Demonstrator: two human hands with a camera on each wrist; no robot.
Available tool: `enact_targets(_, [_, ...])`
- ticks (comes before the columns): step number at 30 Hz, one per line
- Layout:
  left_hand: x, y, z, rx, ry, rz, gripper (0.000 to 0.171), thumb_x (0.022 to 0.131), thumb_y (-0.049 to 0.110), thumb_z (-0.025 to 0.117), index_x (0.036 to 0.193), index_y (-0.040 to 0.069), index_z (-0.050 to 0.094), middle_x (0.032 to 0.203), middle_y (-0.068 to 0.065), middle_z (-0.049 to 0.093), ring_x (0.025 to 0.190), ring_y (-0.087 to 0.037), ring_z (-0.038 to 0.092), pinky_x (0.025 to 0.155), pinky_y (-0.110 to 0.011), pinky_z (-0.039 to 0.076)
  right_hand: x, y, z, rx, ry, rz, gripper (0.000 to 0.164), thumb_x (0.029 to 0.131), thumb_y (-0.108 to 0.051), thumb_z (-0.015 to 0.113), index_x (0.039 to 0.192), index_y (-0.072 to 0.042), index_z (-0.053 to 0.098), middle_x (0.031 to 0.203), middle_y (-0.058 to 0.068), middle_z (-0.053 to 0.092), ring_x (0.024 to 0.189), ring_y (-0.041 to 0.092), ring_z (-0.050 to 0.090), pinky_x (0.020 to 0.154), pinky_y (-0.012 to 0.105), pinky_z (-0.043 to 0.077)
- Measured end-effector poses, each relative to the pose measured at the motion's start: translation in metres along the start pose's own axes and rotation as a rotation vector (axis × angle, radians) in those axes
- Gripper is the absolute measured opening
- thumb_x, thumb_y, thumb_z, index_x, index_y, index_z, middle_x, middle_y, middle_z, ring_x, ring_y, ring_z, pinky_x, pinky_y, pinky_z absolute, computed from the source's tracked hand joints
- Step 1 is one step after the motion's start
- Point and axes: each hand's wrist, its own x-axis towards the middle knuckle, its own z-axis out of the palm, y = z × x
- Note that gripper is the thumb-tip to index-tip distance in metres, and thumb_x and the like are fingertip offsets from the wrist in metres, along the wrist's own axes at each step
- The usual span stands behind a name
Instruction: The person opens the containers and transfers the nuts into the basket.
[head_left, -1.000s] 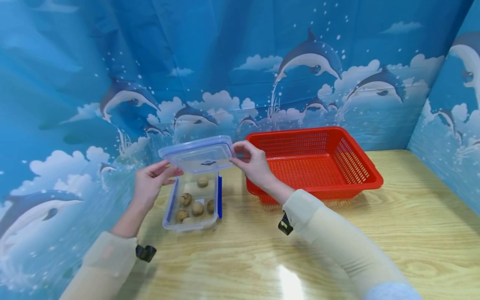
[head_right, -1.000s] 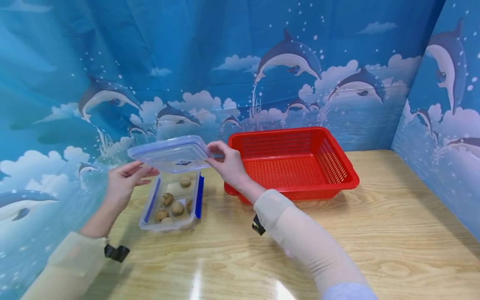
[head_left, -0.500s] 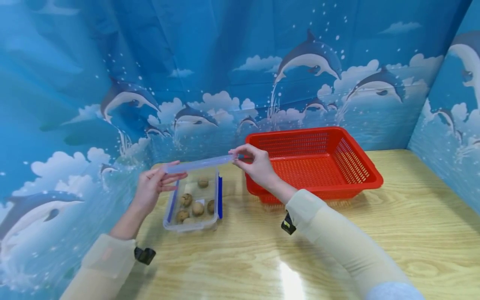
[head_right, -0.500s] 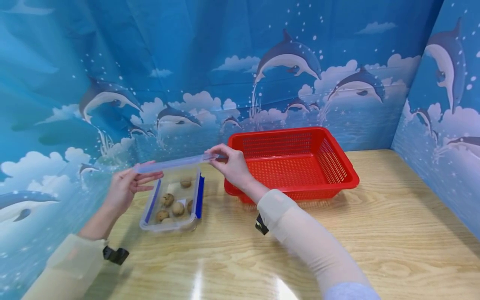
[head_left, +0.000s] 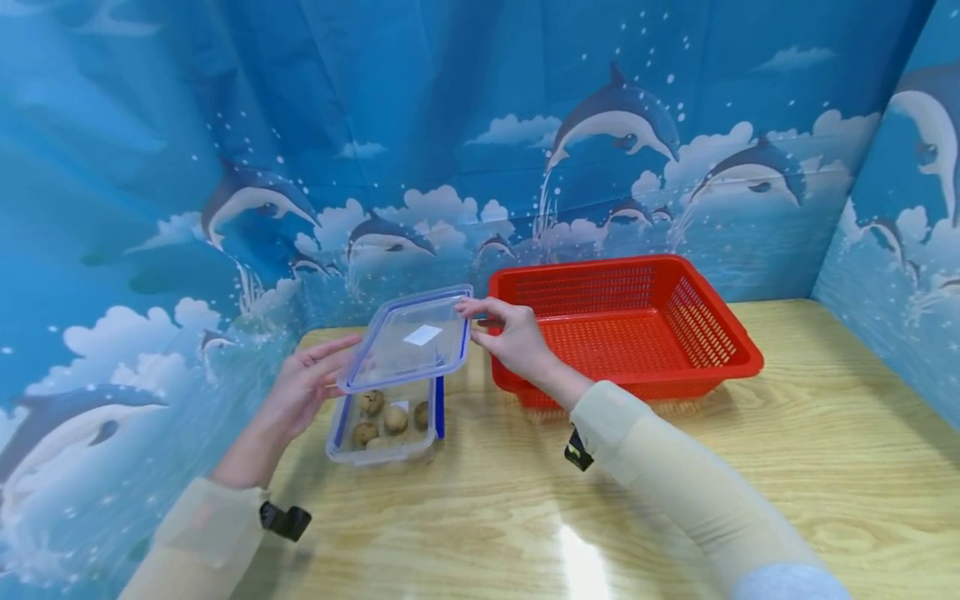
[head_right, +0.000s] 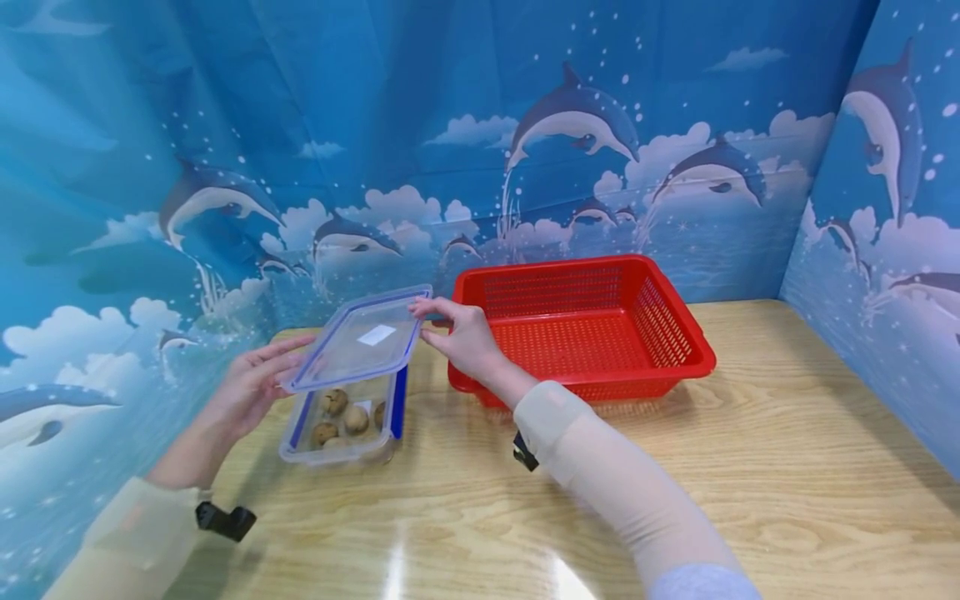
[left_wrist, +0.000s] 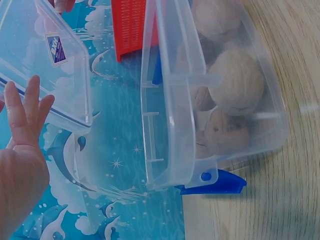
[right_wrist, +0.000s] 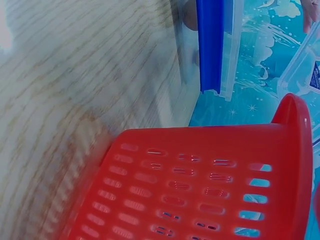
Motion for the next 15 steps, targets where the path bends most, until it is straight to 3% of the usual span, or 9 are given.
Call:
enact_targets(6, [0.0007, -0.0024, 0.0005, -0.037, 0.031, -0.001, 0.026, 0.098, 0.004, 0.055, 0.113, 0.017, 0.072, 0.097, -0.003, 0.074, 0.083, -0.015, 0.070, 0.071, -0.026, 0.056, -0.0007, 0.0029, -0.0009, -0.052, 0.014, -0.017, 0.028, 0.083, 0.012, 0.069, 0.109, 0.001, 0.067, 0.126, 0.014, 0.063, 0.120, 0.019, 0.056, 0.089, 0.037, 0.052])
enact_targets(15, [-0.0003, -0.0058, -0.0021, 0.048, 0.121, -0.009, 0.033, 0.096, 0.008, 0.063, 0.128, 0.014, 0.065, 0.106, 0.007, 0.071, 0.095, -0.012, 0.067, 0.079, -0.027, 0.055, -0.0022, 0.0022, -0.0058, -0.090, 0.046, 0.009, 0.030, 0.084, 0.005, 0.072, 0.113, -0.001, 0.069, 0.125, 0.009, 0.065, 0.115, 0.019, 0.060, 0.091, 0.039, 0.051])
